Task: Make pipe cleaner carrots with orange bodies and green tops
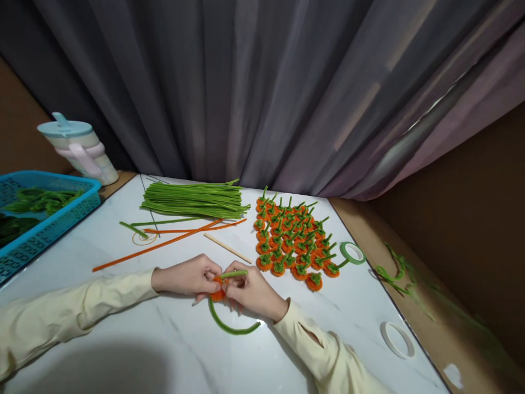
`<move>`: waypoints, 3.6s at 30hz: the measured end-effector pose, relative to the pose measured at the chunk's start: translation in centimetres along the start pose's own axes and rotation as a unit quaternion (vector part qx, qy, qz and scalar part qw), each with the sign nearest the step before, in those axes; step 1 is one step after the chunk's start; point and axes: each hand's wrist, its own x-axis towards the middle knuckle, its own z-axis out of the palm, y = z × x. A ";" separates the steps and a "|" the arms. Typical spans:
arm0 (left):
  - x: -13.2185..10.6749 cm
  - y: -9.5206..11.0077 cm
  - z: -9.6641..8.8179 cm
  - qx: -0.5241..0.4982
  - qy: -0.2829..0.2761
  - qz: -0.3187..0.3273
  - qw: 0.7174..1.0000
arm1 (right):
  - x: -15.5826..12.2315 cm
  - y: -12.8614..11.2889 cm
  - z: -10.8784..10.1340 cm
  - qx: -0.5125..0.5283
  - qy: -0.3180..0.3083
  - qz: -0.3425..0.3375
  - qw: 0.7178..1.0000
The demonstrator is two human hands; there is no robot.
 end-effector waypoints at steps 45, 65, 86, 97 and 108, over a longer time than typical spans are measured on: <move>0.2 -0.4 -2.2 -0.153 -0.063 0.005 0.986 | -0.5 0.0 -0.3 0.053 0.030 -0.082 0.995; 0.2 0.0 -2.2 -0.154 -0.118 -0.031 0.981 | -0.3 0.3 -0.1 -0.215 0.064 -0.188 0.956; 0.3 -0.3 -2.2 -0.141 -0.113 -0.015 0.983 | -0.6 0.3 -0.4 -0.171 0.047 -0.153 0.972; -0.1 -0.1 -3.2 -0.159 -0.183 0.034 0.969 | -0.7 0.3 -0.7 -0.068 0.110 -0.131 0.983; 0.3 -1.4 -6.9 -0.098 -0.203 -0.030 0.974 | -0.2 0.7 -1.5 0.036 0.088 -0.071 0.993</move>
